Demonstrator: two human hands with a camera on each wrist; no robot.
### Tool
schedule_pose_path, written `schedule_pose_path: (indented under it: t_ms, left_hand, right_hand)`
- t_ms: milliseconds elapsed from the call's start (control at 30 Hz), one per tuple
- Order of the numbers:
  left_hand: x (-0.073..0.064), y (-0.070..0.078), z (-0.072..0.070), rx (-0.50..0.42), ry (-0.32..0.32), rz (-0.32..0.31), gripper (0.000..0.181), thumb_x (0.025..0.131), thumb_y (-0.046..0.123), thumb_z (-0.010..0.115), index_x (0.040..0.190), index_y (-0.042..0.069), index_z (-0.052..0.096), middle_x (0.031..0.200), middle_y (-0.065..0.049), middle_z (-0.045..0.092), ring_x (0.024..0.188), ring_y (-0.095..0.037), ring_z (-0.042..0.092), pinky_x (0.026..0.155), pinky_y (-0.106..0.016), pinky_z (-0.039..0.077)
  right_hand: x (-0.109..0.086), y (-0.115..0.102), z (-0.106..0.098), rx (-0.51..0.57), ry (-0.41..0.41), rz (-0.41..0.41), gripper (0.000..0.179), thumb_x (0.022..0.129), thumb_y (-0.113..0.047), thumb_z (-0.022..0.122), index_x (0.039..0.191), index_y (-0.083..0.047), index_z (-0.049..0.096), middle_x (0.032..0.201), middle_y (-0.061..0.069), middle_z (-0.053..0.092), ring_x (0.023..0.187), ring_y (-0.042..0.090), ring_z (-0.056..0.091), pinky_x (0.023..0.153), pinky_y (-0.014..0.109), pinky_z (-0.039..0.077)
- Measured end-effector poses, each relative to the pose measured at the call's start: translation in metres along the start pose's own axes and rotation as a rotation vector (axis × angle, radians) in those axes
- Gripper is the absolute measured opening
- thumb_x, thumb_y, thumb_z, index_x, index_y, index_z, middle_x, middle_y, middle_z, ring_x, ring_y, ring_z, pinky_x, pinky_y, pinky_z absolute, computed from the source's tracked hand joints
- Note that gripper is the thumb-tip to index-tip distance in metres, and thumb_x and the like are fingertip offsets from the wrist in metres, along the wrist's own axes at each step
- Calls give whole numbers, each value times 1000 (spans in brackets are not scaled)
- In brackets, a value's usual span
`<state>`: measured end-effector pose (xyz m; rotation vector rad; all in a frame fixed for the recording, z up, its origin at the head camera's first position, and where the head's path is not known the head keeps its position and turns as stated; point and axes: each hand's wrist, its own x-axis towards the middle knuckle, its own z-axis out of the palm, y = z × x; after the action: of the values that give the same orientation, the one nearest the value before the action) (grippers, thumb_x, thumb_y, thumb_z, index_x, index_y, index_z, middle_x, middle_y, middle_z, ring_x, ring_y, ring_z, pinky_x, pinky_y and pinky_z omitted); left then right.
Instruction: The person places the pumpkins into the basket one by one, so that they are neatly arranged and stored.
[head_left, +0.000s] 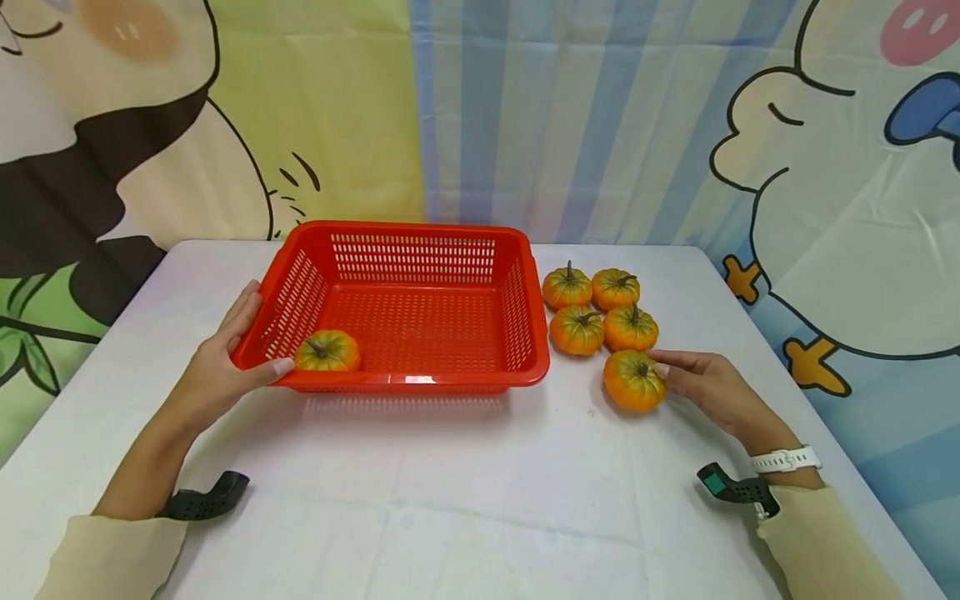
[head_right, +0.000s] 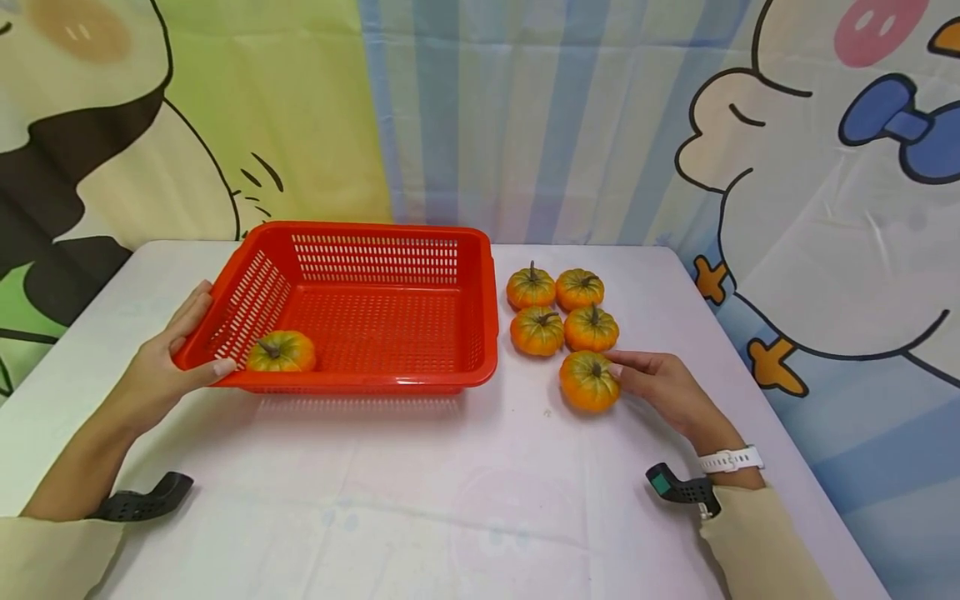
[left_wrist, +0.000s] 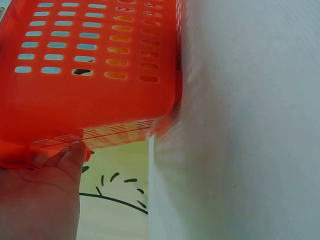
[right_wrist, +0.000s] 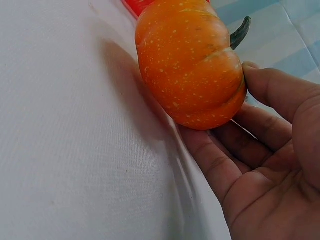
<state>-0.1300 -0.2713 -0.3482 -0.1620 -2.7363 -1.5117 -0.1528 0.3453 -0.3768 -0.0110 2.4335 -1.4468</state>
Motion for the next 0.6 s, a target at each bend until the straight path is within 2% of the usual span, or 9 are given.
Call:
schedule_pose_path:
  t_ms: [100,233,333,467,600]
  left_hand:
    - [1,0,0,9,0,-10,95,88,24,72,156,27,4,160,20,-1,148,-17,4,80,-12,45]
    - [0,-3,-1,17,5,-14,96,88,25,72,155,26,4,160,19,-2,148,-20,4,81,-15,46]
    - [0,-6,-1,25,7,-15,97,87,25,72,155,25,4,160,17,-2,148,-22,4,82,-18,46]
    - [0,-5,0,23,6,-17,97,87,25,72,155,25,3,161,17,-2,148,-23,4,82,-19,46]
    - [2,-3,0,19,4,-17,97,87,25,72,155,26,3,160,19,-2,148,-21,4,82,-17,46]
  right_hand:
    - [1,-1,1,25,0,13,55,100,-30,56,141,6,46,151,22,35,134,37,33,108,54,30]
    - [4,-6,4,61,-8,23,56,100,-29,56,141,7,44,152,22,33,135,37,32,109,54,28]
    - [5,-9,6,82,-14,18,57,100,-30,56,142,7,43,151,21,34,132,32,37,106,40,37]
    - [5,-12,7,123,-12,2,57,100,-29,57,141,8,43,151,22,34,124,21,44,94,21,46]
    - [5,-18,9,148,-2,-8,57,100,-28,57,142,9,42,151,22,33,122,17,45,90,18,47]
